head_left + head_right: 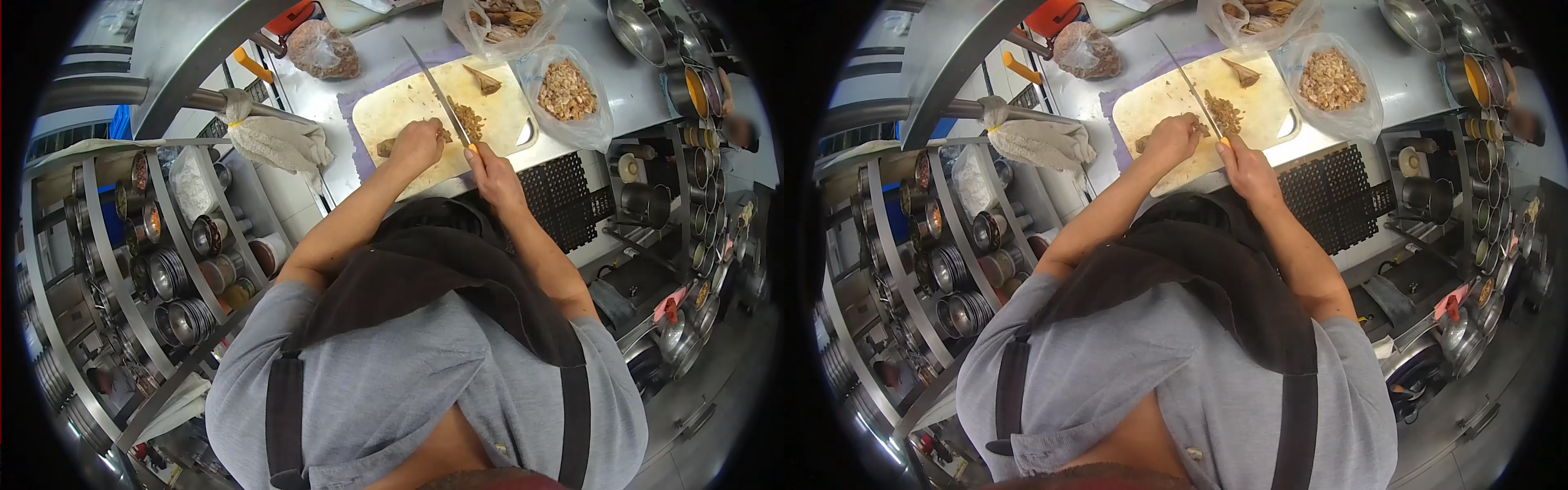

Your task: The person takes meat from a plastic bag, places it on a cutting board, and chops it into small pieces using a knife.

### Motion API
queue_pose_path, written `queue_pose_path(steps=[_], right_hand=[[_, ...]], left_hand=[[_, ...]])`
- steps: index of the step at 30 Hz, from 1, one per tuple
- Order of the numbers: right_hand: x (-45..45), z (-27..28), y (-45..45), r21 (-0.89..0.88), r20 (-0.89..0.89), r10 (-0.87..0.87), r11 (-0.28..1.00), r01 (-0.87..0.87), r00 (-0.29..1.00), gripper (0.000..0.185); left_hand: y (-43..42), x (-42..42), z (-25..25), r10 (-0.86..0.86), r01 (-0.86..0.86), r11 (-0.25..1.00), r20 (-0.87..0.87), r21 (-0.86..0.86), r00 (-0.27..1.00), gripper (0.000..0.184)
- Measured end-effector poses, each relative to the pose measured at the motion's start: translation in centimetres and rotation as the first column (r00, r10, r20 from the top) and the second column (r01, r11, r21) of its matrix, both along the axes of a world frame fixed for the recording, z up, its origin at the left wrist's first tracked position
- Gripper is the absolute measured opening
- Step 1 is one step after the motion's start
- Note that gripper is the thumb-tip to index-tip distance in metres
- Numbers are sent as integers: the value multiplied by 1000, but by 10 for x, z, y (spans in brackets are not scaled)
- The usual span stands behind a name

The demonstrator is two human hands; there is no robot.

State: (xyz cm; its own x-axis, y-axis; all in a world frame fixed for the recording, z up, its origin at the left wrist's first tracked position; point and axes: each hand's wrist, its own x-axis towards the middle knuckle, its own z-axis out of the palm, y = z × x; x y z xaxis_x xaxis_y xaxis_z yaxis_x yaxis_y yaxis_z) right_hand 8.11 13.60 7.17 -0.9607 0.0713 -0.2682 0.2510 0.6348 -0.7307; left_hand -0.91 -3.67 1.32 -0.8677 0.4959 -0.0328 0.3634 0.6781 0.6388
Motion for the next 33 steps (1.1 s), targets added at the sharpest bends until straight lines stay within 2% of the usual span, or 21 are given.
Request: queue_pose_path(steps=[2, 4, 5, 7, 11, 14, 16, 19, 20, 22, 26, 28, 31, 33], right_hand=[[-4, -1, -5, -27, -2, 11, 1000, -11, 1000, 34], [-8, -9, -12, -7, -67, 12, 1000, -12, 998, 34], [-12, -22, -12, -11, -65, 16, 1000, -17, 998, 34], [-19, -50, -11, 93, 37, 116, 988, -119, 993, 36], [-20, -45, -9, 78, 7, 116, 990, -117, 993, 37], [-14, -34, -8, 55, -18, 59, 997, -58, 998, 37], [-14, -24, -9, 12, -93, 59, 998, -58, 994, 37], [-18, -9, -15, -50, -94, 59, 997, -64, 994, 37], [-18, -18, -16, -52, -95, 62, 996, -67, 994, 37], [-21, -43, -16, 93, 8, 150, 984, -150, 989, 36], [-20, -35, -18, 49, -18, 121, 992, -120, 992, 35], [-21, -22, -17, -1, -135, 104, 994, -106, 985, 36], [-19, -13, -22, -23, -125, 99, 994, -103, 987, 36], [-16, -33, -22, 19, -72, 131, 991, -130, 989, 35]], left_hand=[[-2, 2, 2, 47, -47, 999, -19, 3, 999, 15], [-4, 1, -2, 4, -7, 1000, -126, -30, 992, 14], [-4, 1, -6, 7, -12, 999, -125, -33, 992, 14], [-5, -1, -11, -48, 38, 997, -156, -65, 987, 14], [-9, -1, -9, -42, 34, 997, -126, -66, 991, 14], [-15, 3, -2, 32, -33, 999, -152, -1, 988, 14], [-21, 3, 3, 39, -45, 999, -171, -31, 985, 16], [-25, 2, 6, 19, -35, 995, -177, -92, 984, 14], [-26, 2, 6, 21, -38, 995, -178, -94, 984, 14], [-25, 1, 3, -27, 5, 993, -182, -118, 983, 9], [-24, 7, -2, -38, 13, 994, -229, -111, 973, 7], [-22, 9, 0, -25, 0, 996, -269, -93, 963, 7], [-21, 10, 0, -12, -18, 994, -282, -104, 959, 6], [-21, 10, -2, -16, -14, 994, -276, -105, 961, 7]])
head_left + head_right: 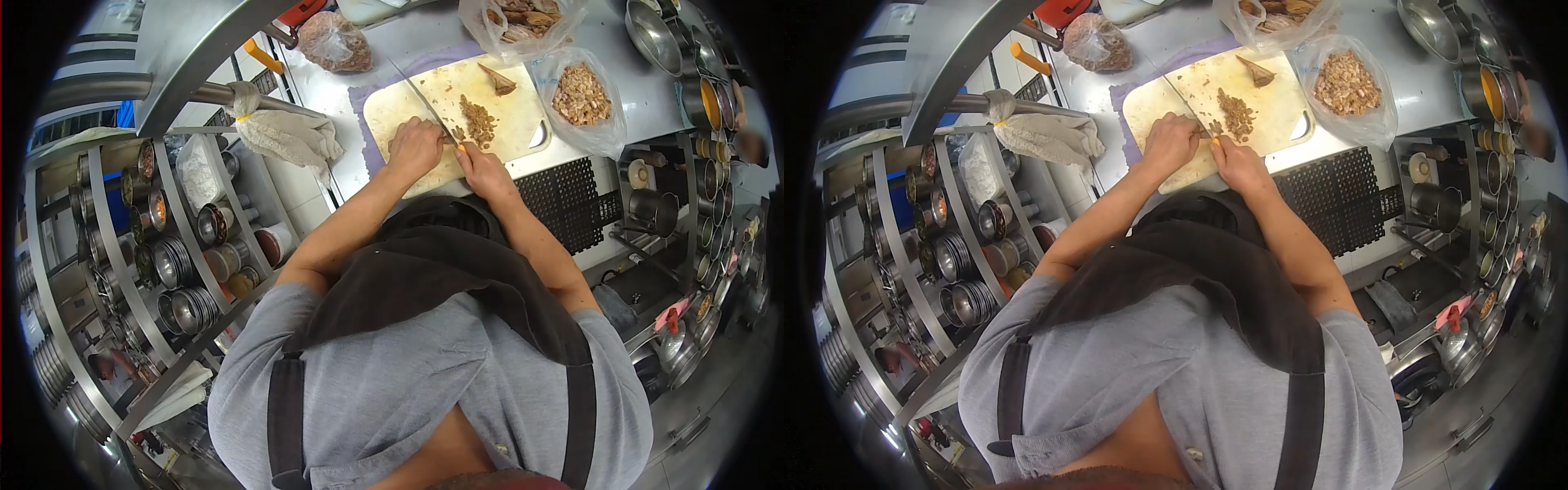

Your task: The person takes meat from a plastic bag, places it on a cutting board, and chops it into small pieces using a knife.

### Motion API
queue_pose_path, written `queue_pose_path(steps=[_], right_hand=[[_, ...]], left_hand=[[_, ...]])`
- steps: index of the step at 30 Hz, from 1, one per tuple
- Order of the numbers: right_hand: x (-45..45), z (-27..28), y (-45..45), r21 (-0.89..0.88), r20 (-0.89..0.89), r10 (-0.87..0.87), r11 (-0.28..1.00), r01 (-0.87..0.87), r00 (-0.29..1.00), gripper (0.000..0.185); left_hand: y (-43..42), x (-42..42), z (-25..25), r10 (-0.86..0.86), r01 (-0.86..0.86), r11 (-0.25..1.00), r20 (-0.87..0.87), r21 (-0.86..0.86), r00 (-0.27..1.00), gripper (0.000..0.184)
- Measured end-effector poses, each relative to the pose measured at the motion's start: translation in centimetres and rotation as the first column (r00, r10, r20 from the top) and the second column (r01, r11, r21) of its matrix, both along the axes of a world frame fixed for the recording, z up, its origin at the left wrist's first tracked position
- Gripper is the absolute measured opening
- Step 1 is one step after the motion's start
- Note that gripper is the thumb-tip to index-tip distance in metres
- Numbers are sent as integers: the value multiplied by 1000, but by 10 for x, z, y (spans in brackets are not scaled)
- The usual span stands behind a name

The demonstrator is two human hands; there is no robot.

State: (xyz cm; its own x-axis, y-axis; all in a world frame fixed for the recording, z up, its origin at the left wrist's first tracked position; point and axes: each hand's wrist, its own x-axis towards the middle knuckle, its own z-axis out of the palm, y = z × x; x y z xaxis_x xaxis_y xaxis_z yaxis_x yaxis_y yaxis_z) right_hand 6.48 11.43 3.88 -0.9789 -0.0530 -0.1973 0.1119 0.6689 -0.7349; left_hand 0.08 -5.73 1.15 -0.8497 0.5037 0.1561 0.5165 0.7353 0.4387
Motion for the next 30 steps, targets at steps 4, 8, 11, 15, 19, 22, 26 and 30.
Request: queue_pose_path(steps=[4, 8, 11, 15, 19, 22, 26, 30], right_hand=[[-2, -13, 2, 54, -28, 11, 998, -9, 1000, 32], [1, 8, 2, -20, -112, -36, 999, 34, 993, 30], [4, 7, 0, -85, -126, -58, 995, 47, 990, 30], [4, -13, -1, 7, -40, 41, 999, -41, 998, 29], [3, 6, 1, -36, -113, 3, 999, -7, 994, 27], [8, -14, 0, -26, -74, 28, 999, -30, 997, 28], [7, -15, 4, -7, -28, 95, 995, -95, 995, 31], [14, 1, 12, -19, 25, 17, 1000, -17, 1000, 31]], left_hand=[[-2, 2, 1, -2, 2, 1000, -3, -14, 1000, 7], [-1, 6, 1, 11, -11, 1000, 5, -10, 1000, 7], [0, 5, 3, 20, -20, 1000, 5, -7, 1000, 7], [-1, 3, 4, -6, 5, 999, -9, -40, 1000, 8], [-4, 10, 6, 6, -6, 1000, -15, 15, 1000, 7], [-7, 11, 5, 9, -9, 1000, -2, -10, 1000, 7], [-6, 8, 1, -24, 24, 998, 4, -55, 1000, 7], [-4, 6, 7, -26, 27, 999, 14, -41, 1000, 8]])
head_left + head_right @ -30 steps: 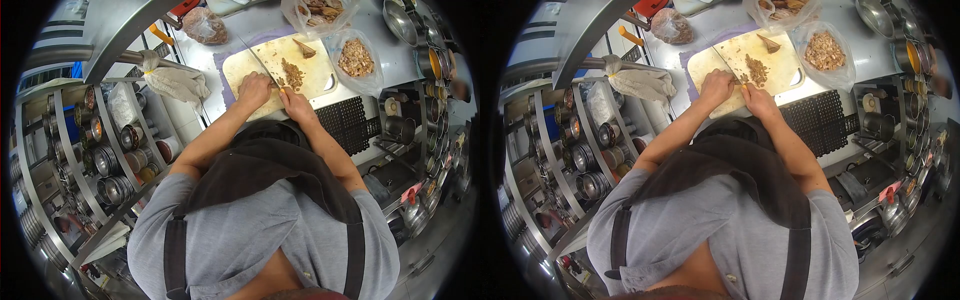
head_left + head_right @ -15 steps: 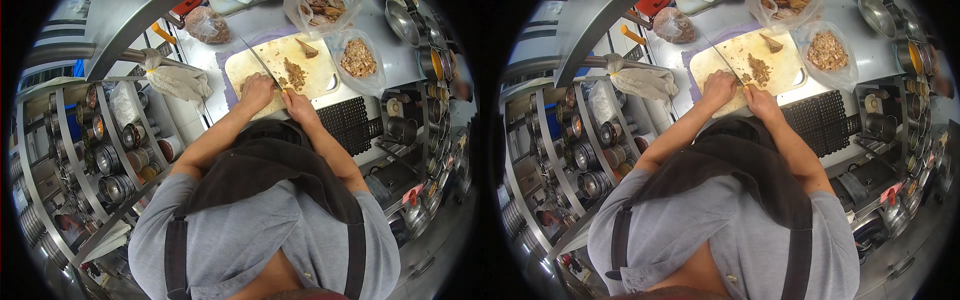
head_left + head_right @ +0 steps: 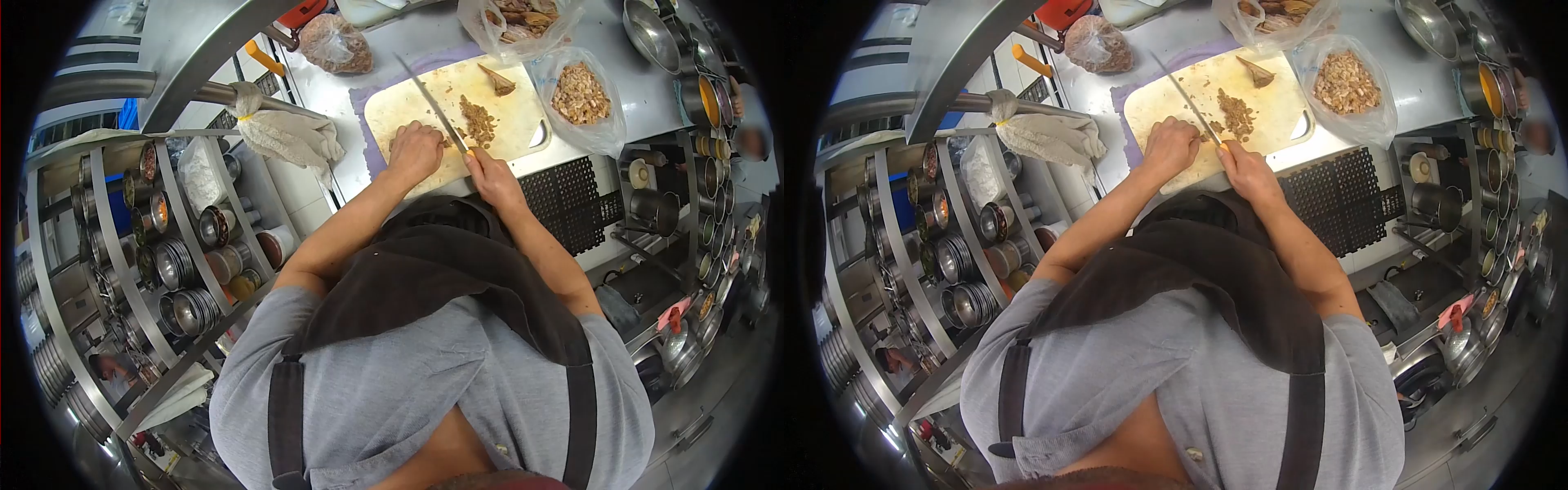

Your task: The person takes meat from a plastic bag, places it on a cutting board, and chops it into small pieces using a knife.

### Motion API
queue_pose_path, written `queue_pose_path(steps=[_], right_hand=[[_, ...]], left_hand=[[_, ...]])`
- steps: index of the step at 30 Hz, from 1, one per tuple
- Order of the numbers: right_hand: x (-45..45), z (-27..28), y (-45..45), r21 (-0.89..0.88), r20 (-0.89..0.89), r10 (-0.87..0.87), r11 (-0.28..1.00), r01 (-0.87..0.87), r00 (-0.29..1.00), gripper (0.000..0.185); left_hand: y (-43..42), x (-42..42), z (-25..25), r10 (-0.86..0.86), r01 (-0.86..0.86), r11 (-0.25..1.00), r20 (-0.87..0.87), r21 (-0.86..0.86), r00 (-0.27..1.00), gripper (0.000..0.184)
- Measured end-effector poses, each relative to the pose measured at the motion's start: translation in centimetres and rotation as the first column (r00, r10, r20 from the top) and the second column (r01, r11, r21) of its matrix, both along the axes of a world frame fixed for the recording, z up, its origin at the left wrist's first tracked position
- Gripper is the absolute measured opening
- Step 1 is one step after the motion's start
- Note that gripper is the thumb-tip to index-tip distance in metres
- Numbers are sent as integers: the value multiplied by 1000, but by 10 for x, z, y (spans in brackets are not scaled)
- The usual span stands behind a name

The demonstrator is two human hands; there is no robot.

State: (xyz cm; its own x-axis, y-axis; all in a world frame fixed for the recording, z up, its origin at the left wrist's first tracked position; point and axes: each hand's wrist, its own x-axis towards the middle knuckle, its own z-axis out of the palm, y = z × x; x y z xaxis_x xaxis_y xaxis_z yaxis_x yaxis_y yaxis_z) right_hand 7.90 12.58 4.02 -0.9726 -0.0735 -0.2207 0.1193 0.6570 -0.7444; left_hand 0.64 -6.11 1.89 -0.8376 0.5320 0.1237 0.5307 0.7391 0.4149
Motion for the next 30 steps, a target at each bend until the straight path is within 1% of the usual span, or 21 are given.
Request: queue_pose_path(steps=[2, 4, 5, 6, 7, 11, 12, 14, 16, 17, 19, 21, 23, 25, 27, 30], right_hand=[[5, 6, 8, -61, 56, -118, 991, 122, 991, 30], [8, 9, 16, -45, 63, -153, 987, 156, 986, 30], [9, 10, 20, -31, 69, -184, 982, 186, 981, 30], [10, 12, 23, 21, 54, -183, 983, 182, 982, 31], [11, 13, 25, 25, 52, -187, 982, 186, 981, 31], [16, 13, 27, 22, 88, -206, 979, 205, 975, 31], [17, 12, 26, 27, 113, -212, 977, 210, 971, 32], [18, 12, 24, 33, 108, -198, 980, 195, 974, 33], [19, 11, 22, 40, 103, -180, 983, 177, 978, 34], [18, 9, 22, 59, 110, -161, 986, 156, 981, 35], [17, 5, 21, 79, 116, -139, 988, 130, 983, 35], [17, 2, 19, 130, 70, -116, 986, 106, 991, 36], [15, 0, 18, 123, 68, -103, 988, 94, 992, 36], [15, -1, 17, 117, 68, -91, 990, 83, 993, 36], [14, -1, 16, 90, 40, -38, 995, 35, 998, 35], [14, 0, 15, 93, 29, -48, 995, 45, 998, 34]], left_hand=[[2, 0, 2, 1, -1, 1000, 38, 2, 999, 9], [8, -9, 0, -58, 58, 994, -2, 93, 998, 13], [12, -13, -1, -64, 64, 993, -4, 98, 998, 13], [17, -17, -2, -129, 130, 988, -14, 89, 992, 14], [20, -20, -3, -192, 193, 978, -25, 78, 981, 16], [25, -26, -8, -213, 213, 977, 25, 22, 977, 12], [24, -26, -10, -200, 200, 979, 2, 35, 980, 12], [22, -24, -14, -188, 189, 981, -20, 47, 982, 13], [21, -21, -18, -110, 111, 992, -27, 64, 994, 14], [21, -19, -15, -107, 109, 992, -27, 64, 994, 14], [21, -12, -9, -46, 47, 996, -12, 72, 999, 19], [18, -9, -8, -36, 36, 996, -3, 77, 999, 21], [16, -8, -7, -29, 28, 996, 5, 83, 1000, 23], [13, -8, -5, -6, 0, 995, 54, 102, 999, 22], [9, -9, -6, -15, 9, 995, 55, 101, 998, 19], [8, -10, -9, -25, 20, 993, 41, 119, 999, 15]])
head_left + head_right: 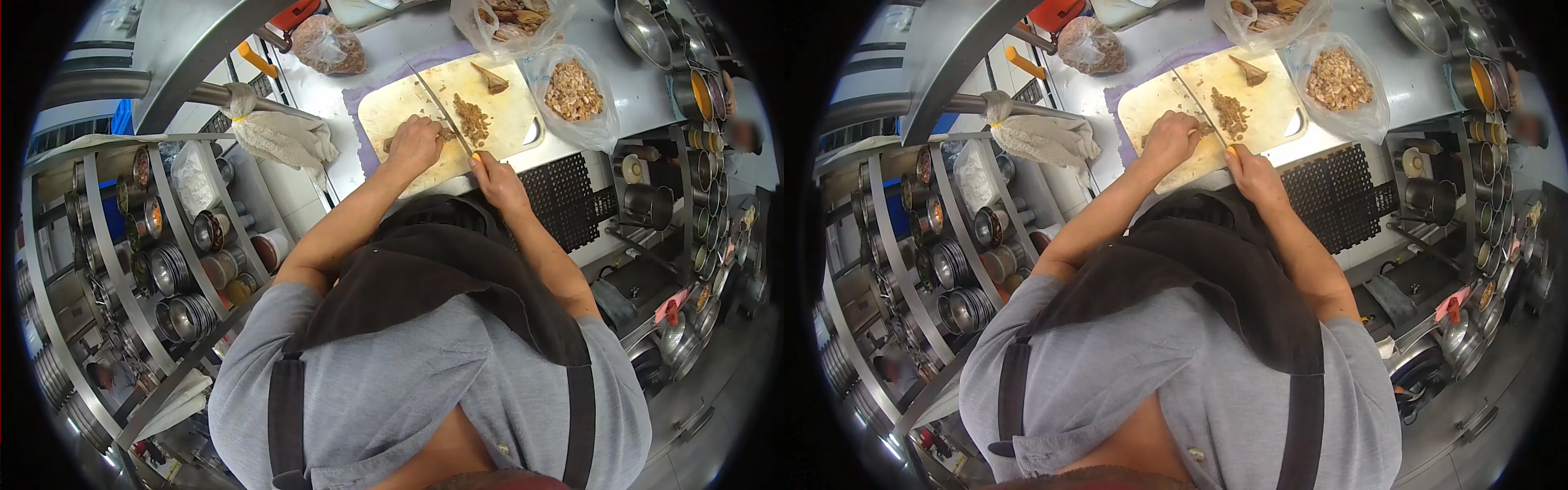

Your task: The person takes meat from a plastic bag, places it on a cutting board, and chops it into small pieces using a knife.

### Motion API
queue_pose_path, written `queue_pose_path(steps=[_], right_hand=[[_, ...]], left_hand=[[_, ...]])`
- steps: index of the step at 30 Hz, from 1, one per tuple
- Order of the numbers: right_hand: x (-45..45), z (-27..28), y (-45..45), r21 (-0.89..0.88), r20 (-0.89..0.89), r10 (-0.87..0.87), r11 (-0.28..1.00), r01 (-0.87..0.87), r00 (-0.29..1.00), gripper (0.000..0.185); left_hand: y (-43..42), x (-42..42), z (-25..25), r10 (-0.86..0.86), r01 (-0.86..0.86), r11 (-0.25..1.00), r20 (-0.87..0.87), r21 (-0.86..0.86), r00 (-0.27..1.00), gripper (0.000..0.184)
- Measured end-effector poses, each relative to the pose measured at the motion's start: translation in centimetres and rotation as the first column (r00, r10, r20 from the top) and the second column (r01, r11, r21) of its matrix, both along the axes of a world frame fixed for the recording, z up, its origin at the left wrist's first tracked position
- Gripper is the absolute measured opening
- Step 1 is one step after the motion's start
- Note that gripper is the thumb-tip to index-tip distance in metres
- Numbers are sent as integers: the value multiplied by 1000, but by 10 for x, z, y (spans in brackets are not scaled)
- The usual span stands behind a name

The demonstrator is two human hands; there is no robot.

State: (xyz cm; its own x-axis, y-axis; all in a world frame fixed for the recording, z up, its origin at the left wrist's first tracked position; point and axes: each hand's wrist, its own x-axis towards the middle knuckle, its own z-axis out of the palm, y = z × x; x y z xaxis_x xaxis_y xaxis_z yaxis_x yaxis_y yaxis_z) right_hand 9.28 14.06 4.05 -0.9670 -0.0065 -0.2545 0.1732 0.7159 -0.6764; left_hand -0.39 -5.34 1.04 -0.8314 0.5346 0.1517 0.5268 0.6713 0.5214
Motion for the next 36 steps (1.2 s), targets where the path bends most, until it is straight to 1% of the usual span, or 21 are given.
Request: queue_pose_path(steps=[2, 4, 7, 8, 9, 11, 16, 19, 21, 22, 27, 29, 31, 34, 36], right_hand=[[0, 2, 0, -15, -2, -6, 1000, 6, 1000, 34], [1, 6, 0, -30, -2, -17, 999, 17, 1000, 34], [1, 9, -3, -44, -5, 3, 999, -3, 1000, 34], [1, 10, -5, -33, 20, 11, 999, -11, 1000, 34], [0, 10, -6, -23, 45, 22, 1000, -21, 999, 34], [0, 8, -7, -37, 37, 25, 999, -24, 999, 34], [-1, 12, -8, -40, 51, 27, 999, -25, 998, 33], [-1, 6, -9, -45, 44, 47, 998, -45, 998, 33], [-1, 4, -11, -76, -14, 25, 997, -26, 1000, 32], [-4, -1, -13, -79, -11, 25, 997, -26, 1000, 32], [-28, -24, -27, -43, -82, 18, 999, -21, 996, 30], [-26, -21, -27, -54, -97, -1, 999, -5, 995, 30], [-26, -18, -23, -54, -107, -11, 999, 5, 994, 30], [-23, -9, -20, -44, -135, 18, 999, -24, 991, 30], [-26, 12, -22, -109, -173, -46, 994, 27, 984, 30]], left_hand=[[1, 0, 1, -3, 3, 1000, -13, 19, 1000, 14], [3, -1, 4, 12, -12, 1000, 10, -5, 1000, 13], [3, -3, -2, 12, -12, 1000, -17, -5, 1000, 11], [3, -4, -3, 12, -12, 1000, -14, -5, 1000, 11], [3, -5, -4, -9, 9, 1000, -26, -13, 1000, 10], [2, -6, -5, -26, 25, 999, -36, -23, 999, 9], [3, -6, -5, -21, 22, 999, -63, 24, 998, 8], [5, -6, -7, -22, 23, 1000, -60, 13, 998, 8], [6, -7, -9, -23, 23, 1000, -61, 3, 998, 9], [6, -7, -10, -24, 24, 1000, -64, -6, 998, 10], [5, -8, -13, -52, 54, 998, -67, 29, 996, 6], [3, -9, -10, -65, 68, 997, -78, 37, 995, 6], [5, -6, -7, -35, 35, 999, -56, 1, 998, 5], [1, -2, -5, -30, 30, 999, -22, -11, 999, 10], [-2, 1, -2, -26, 26, 1000, -16, -14, 1000, 13]])
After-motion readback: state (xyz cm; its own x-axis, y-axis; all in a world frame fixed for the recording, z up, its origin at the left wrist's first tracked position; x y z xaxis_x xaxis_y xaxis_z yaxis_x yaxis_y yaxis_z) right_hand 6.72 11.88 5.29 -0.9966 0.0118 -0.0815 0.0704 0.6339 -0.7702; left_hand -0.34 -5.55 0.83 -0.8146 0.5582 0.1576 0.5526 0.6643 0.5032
